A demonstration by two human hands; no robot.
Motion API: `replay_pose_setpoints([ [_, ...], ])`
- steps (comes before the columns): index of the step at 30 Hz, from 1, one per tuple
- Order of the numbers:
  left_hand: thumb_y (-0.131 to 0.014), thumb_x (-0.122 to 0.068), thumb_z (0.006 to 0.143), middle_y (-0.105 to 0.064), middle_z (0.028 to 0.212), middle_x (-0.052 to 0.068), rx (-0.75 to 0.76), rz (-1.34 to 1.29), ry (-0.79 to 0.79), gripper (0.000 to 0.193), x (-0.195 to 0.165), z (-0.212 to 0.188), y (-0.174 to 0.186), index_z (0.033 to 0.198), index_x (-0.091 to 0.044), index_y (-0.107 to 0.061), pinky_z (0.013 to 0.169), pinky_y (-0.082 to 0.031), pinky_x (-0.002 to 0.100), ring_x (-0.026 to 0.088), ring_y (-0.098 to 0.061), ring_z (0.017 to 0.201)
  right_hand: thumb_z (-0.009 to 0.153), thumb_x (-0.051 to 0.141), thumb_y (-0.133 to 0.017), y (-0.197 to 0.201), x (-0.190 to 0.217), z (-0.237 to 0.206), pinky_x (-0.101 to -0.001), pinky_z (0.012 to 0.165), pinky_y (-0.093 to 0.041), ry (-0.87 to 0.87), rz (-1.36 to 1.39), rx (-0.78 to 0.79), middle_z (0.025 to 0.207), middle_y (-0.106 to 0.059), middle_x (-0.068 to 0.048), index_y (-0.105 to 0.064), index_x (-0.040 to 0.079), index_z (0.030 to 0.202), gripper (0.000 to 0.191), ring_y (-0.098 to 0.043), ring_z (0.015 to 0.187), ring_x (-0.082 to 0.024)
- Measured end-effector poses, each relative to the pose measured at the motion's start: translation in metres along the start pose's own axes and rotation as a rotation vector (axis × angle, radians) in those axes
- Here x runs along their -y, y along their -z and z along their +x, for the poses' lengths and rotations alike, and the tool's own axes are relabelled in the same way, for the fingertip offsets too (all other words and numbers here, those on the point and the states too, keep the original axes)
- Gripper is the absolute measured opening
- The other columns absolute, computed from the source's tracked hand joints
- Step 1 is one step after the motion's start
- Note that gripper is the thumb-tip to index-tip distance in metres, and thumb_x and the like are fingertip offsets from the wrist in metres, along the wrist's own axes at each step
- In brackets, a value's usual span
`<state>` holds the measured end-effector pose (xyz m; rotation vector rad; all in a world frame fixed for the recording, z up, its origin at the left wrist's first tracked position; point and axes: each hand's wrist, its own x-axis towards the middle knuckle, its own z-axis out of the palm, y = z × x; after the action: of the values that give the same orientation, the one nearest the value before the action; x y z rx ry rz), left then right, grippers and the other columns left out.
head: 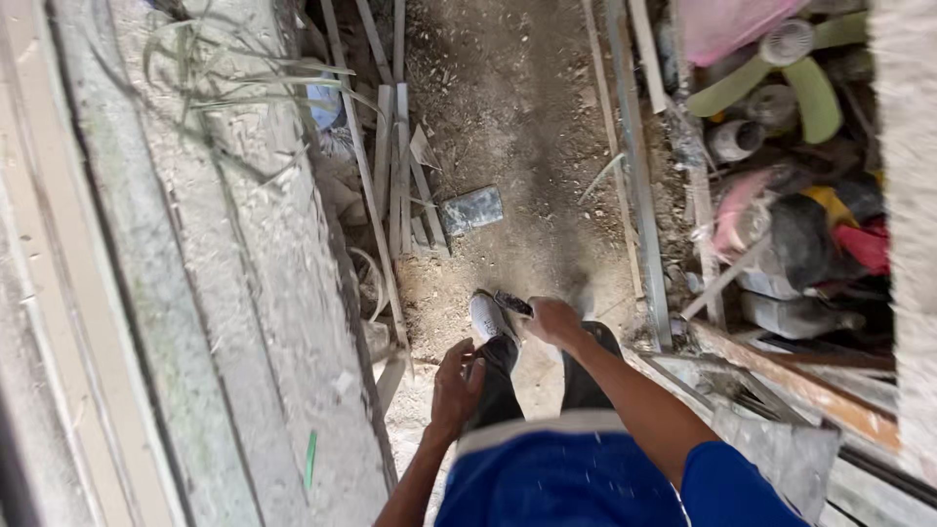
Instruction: The person scrapes dried plaster residue off long ornate wooden molding strips laid on a workbench, using a small handheld scraper and occasionally a flat pad, working along the grooves section by section. They reposition the moldings and brush debris aside as they continue along the lengths.
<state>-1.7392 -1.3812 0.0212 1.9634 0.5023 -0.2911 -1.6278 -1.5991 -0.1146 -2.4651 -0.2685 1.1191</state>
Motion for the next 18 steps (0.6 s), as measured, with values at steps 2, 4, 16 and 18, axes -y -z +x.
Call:
replay_pose_setpoints([
  [2,-0.065,-0.017,0.096,-0.069,0.118,0.017,0.027,-0.089,0.121,0.042,0.016,0.037,-0.022,0.133,0.000,-0.057,0.090,-0.057,0.041,0.028,-0.069,0.103,0.084,0.037,-0.072,0.000,-0.015,0.060,-0.0516,0.089,-0.056,0.049,-0.077,-0.010,0.100,-0.072,-0.023,-0.072,0.004,0.102,0.038,-0.070,0.100,-0.041],
  [4,-0.065,-0.016,0.094,-0.071,0.117,0.016,0.013,-0.092,0.149,0.043,0.046,0.089,-0.053,0.133,-0.001,-0.058,0.089,-0.058,0.040,0.026,-0.071,0.102,0.086,0.043,-0.073,-0.008,-0.034,0.130,-0.0515,0.086,-0.056,0.037,-0.092,0.035,0.099,-0.072,-0.021,-0.070,0.003,0.106,0.045,-0.071,0.096,-0.038],
  [16,-0.062,-0.016,0.098,-0.069,0.124,0.018,-0.138,-0.475,0.422,0.043,0.304,0.322,-0.273,0.135,0.003,-0.053,0.094,-0.057,0.037,0.025,-0.069,0.112,0.069,0.072,-0.081,-0.167,-0.148,0.551,-0.0624,0.100,-0.050,0.304,-0.666,0.032,0.164,-0.025,-0.022,-0.028,0.021,0.156,0.113,-0.042,0.136,-0.046],
  [18,-0.062,-0.017,0.098,-0.068,0.126,0.019,-0.151,-0.455,0.444,0.043,0.326,0.338,-0.282,0.136,0.002,-0.053,0.097,-0.056,0.037,0.026,-0.068,0.115,0.062,0.054,-0.089,-0.185,-0.154,0.582,-0.0428,0.082,-0.062,0.301,-0.544,0.059,0.168,-0.024,-0.021,-0.021,0.025,0.162,0.125,-0.050,0.132,-0.038],
])
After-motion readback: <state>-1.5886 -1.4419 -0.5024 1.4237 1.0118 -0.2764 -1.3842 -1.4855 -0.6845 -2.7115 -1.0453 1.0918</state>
